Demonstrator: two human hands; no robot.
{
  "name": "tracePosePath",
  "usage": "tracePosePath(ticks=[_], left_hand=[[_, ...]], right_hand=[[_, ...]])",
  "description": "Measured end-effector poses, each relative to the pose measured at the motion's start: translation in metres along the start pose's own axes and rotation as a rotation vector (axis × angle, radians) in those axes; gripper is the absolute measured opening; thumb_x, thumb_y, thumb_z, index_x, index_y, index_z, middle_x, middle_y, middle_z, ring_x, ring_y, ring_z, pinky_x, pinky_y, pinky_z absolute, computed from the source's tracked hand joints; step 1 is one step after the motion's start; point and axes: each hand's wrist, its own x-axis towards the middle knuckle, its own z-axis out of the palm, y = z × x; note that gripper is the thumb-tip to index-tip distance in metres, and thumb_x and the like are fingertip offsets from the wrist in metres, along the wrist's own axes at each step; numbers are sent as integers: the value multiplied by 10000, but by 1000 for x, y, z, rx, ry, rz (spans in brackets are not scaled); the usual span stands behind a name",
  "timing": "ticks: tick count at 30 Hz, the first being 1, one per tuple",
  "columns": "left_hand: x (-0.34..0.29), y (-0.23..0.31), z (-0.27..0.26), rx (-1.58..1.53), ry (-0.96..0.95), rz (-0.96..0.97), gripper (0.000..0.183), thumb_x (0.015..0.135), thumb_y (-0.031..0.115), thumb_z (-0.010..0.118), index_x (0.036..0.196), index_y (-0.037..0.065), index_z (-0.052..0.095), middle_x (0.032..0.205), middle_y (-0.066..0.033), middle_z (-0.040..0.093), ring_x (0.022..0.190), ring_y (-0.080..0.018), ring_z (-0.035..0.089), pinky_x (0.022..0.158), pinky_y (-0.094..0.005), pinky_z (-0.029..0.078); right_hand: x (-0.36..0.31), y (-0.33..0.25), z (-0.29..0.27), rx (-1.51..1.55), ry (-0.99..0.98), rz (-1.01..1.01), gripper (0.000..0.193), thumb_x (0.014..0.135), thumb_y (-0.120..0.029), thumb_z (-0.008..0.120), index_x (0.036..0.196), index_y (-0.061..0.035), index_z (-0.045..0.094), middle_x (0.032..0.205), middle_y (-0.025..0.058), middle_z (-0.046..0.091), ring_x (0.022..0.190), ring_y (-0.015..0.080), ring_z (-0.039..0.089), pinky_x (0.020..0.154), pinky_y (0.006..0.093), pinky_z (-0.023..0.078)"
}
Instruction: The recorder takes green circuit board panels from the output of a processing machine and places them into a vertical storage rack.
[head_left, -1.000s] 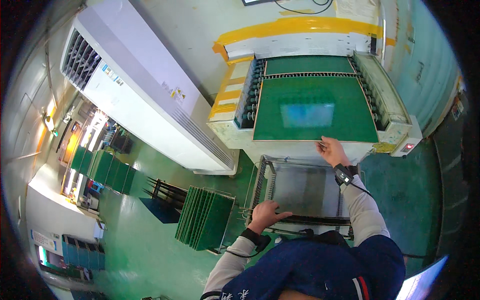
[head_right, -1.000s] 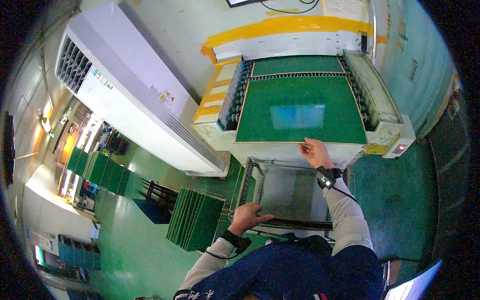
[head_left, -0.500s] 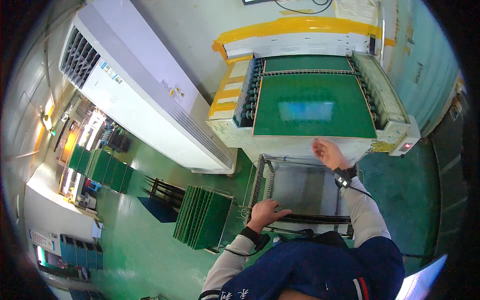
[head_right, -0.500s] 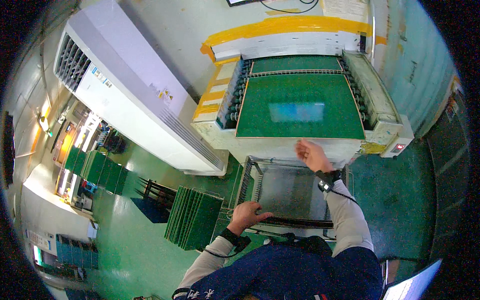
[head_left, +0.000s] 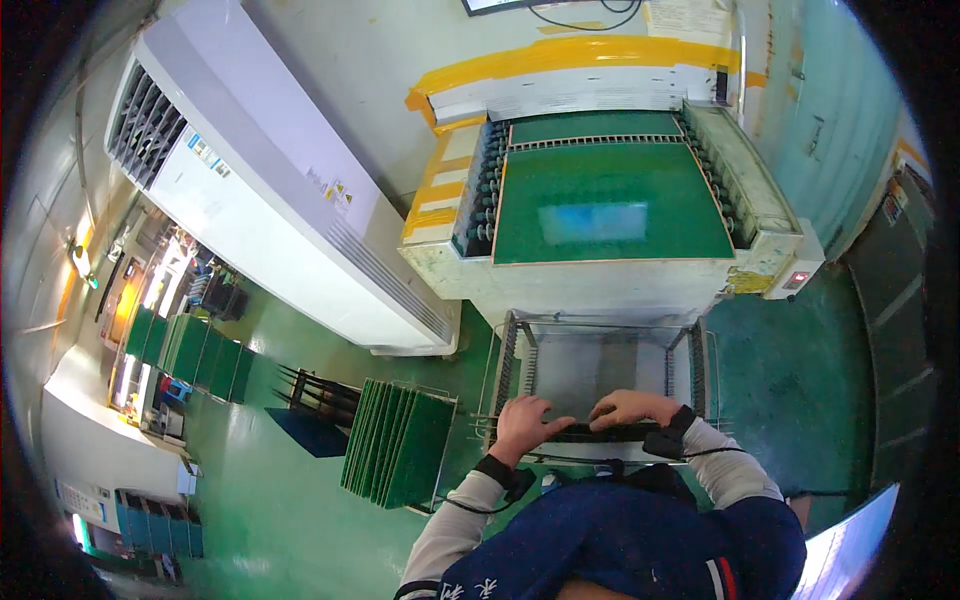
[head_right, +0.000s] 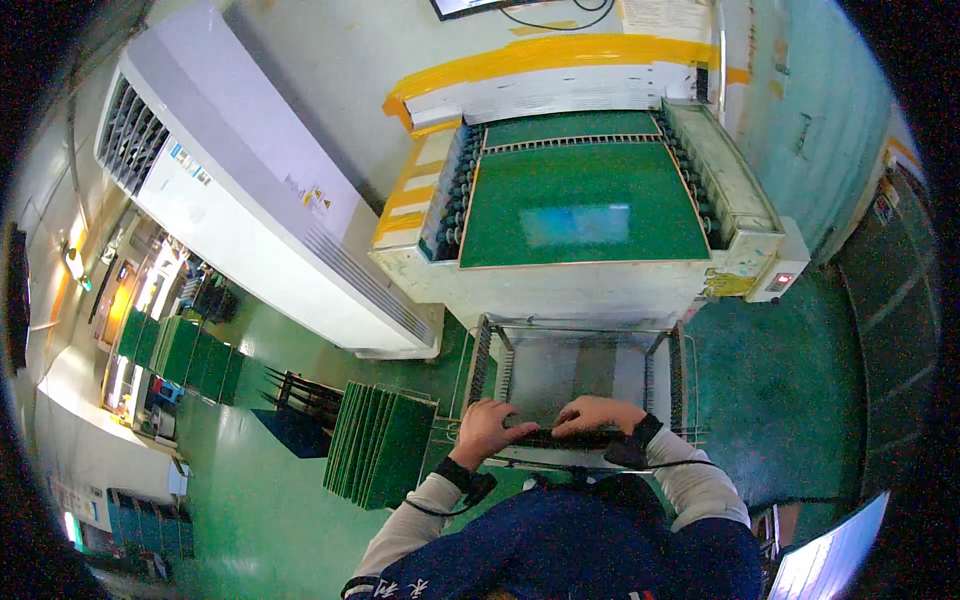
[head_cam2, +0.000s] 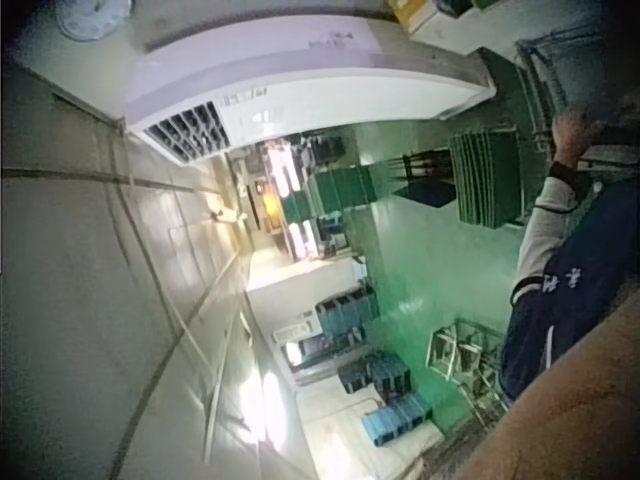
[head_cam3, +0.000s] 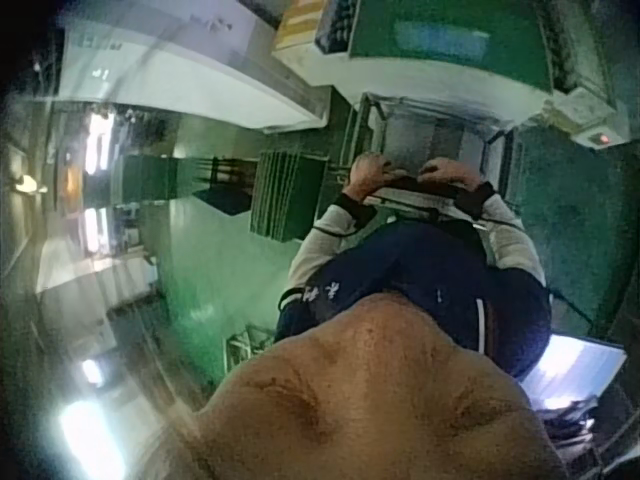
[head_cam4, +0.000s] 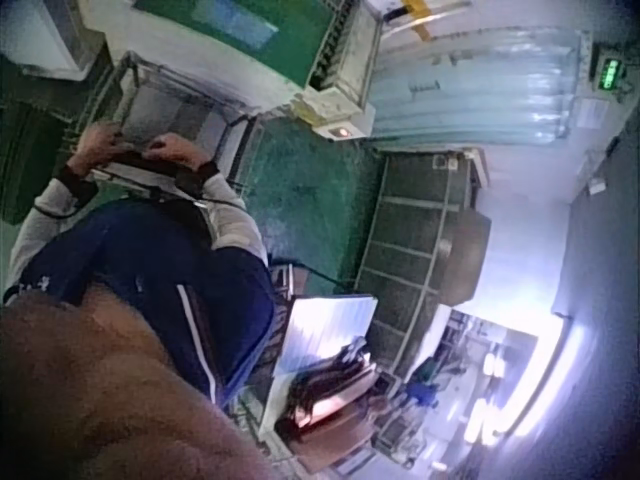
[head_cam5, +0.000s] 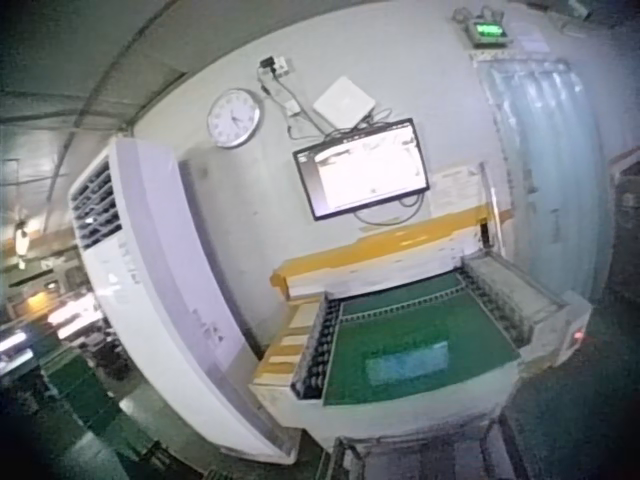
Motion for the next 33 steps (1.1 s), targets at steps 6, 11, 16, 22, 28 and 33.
tracePosePath(ticks=[6,11,16,22,28,33], left_hand=[[-4,-1,1,24,33,29,578,748,628,699,903,71,711,948,-106,679,1048,-306,563,1003,-445,374],[-4,-3,2,21,94,64,567,747,622,706,912,79,712,974,-99,677,1057,-305,553,1023,-444,355],[-4,-5,5,6,137,91,545,743,597,723,926,84,714,979,-92,678,1050,-302,555,1031,-448,352],[-2,-6,7,32,194,108,560,760,596,706,906,55,702,998,-93,656,1090,-294,540,1080,-534,289],[-4,-4,4,56,267,121,582,773,612,683,921,50,698,1015,-95,654,1124,-294,537,1085,-530,290],[0,-6,3,-22,63,31,565,765,617,688,922,74,705,993,-101,677,1062,-303,584,1005,-461,378]], right_hand=[[-1,12,16,-22,99,20,522,890,-497,639,1124,-35,706,1097,159,704,1027,287,654,905,373,479],[0,18,23,-29,173,82,519,892,-506,633,1093,-35,715,1050,162,711,990,293,659,882,380,483],[-2,16,25,-53,239,144,578,874,-558,632,1057,-17,720,989,170,717,921,290,668,826,386,496],[3,14,19,-60,306,253,641,800,-621,672,969,-6,743,889,162,721,824,259,672,759,376,506],[10,17,18,-77,356,279,561,800,-577,688,970,-46,751,897,144,723,821,276,677,760,385,510],[5,19,25,-158,493,35,452,843,-495,671,938,-60,746,890,165,707,837,327,671,767,403,509]])
